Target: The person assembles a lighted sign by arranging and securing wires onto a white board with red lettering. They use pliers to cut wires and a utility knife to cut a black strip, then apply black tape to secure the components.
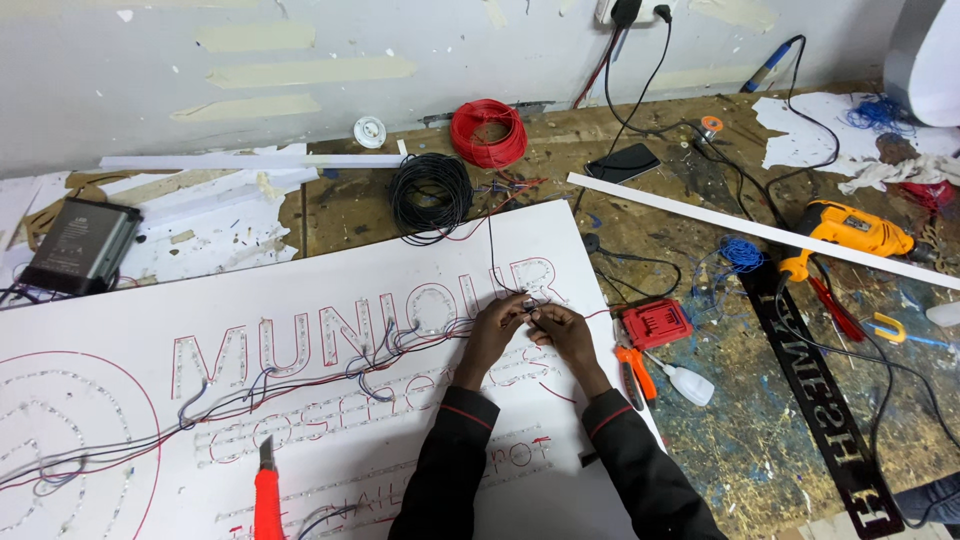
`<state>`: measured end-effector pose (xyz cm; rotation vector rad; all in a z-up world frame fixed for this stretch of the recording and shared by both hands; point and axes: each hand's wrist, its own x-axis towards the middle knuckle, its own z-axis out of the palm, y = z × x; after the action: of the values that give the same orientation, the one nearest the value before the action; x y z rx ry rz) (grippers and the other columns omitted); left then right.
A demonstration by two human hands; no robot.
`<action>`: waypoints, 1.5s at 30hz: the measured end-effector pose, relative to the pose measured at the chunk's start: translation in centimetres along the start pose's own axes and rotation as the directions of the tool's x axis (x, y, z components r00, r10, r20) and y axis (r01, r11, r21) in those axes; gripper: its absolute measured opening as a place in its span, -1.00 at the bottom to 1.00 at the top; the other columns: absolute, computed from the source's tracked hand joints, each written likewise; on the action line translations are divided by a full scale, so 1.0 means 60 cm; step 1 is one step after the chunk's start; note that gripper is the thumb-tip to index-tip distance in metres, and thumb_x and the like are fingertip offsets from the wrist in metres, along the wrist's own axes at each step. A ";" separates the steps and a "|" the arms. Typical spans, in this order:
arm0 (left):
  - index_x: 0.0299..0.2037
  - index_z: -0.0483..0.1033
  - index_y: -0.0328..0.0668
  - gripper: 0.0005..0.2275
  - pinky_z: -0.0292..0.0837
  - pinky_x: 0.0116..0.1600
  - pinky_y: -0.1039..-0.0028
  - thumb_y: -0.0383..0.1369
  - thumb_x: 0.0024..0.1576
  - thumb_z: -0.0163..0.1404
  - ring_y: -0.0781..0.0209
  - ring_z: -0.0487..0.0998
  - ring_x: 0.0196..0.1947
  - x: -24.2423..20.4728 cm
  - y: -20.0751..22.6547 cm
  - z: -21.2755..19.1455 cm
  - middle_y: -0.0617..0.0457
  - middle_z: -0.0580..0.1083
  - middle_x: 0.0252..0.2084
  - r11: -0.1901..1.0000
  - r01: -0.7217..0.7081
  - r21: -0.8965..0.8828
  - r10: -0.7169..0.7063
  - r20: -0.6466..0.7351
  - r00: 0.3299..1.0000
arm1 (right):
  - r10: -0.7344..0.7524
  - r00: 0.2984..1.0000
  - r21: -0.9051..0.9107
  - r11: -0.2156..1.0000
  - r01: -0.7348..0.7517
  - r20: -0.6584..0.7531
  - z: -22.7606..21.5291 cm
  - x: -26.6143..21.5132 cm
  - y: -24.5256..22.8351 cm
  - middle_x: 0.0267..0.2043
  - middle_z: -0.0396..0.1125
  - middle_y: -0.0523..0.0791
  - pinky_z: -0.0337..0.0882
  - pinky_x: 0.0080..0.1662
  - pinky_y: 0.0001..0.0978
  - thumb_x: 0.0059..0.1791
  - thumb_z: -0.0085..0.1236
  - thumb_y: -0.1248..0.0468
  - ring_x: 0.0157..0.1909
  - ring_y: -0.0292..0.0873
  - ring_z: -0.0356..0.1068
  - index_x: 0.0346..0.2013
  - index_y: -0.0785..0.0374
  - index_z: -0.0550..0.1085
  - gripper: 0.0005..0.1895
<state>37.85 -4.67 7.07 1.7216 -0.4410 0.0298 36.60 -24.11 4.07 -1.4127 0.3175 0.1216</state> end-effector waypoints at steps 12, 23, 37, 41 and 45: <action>0.16 0.74 -0.16 -0.83 0.67 0.04 0.19 -0.40 0.41 0.21 -0.18 0.73 -0.06 0.008 -0.028 0.017 -0.25 0.63 -0.11 0.999 0.051 -0.001 -0.051 -0.007 0.999 | -0.001 1.000 -0.040 0.999 0.002 0.025 -0.008 0.003 0.001 -0.22 0.61 0.11 0.80 -0.25 -0.39 0.14 0.39 0.35 -0.32 -0.07 0.69 0.09 0.43 0.65 -0.74; 0.14 0.71 -0.29 -0.82 0.59 0.29 -0.01 -0.47 0.44 0.08 -0.38 0.66 0.20 0.008 -0.010 0.022 -0.40 0.64 0.04 0.990 0.113 -0.082 -0.115 -0.031 0.993 | -0.153 0.987 -0.307 0.942 0.133 -0.041 -0.009 -0.042 -0.036 -0.20 0.65 0.00 0.71 -0.20 -0.45 0.13 0.50 0.20 -0.29 -0.22 0.67 0.02 0.24 0.52 -0.67; 0.13 0.70 -0.17 -0.80 0.54 0.16 0.05 -0.31 0.50 0.02 -0.20 0.67 0.03 0.016 -0.014 0.010 -0.22 0.62 -0.09 0.999 0.007 0.033 -0.010 0.092 0.996 | -0.750 0.568 -0.689 0.213 0.693 0.339 -0.037 0.003 -0.006 0.06 0.51 0.03 0.38 0.33 0.13 0.13 0.27 0.17 0.26 0.22 0.48 0.09 0.13 0.53 -0.73; 0.13 0.70 -0.19 -0.81 0.53 0.19 0.01 -0.36 0.47 0.03 -0.30 0.67 0.07 0.006 0.019 -0.007 -0.28 0.62 -0.06 0.999 0.022 0.029 -0.025 0.098 0.995 | -0.715 0.595 -0.687 0.222 0.691 0.367 -0.021 -0.021 -0.023 0.10 0.51 -0.05 0.37 0.38 0.06 0.15 0.33 0.17 0.36 0.11 0.45 0.05 0.11 0.57 -0.79; 0.17 0.66 -0.17 -0.79 0.43 0.24 0.01 -0.40 0.52 -0.06 -0.26 0.59 0.02 0.007 0.014 -0.003 -0.22 0.55 -0.04 0.997 0.071 0.016 -0.073 0.124 0.990 | -0.727 0.585 -0.681 0.223 0.698 0.361 -0.020 -0.024 -0.024 0.15 0.53 -0.13 0.31 0.41 0.12 0.16 0.33 0.03 0.39 0.06 0.45 0.02 -0.04 0.67 -0.80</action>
<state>38.02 -4.72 7.99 1.7560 -0.4710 -0.1278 35.46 -25.37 5.72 -2.3250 -0.5007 -0.6430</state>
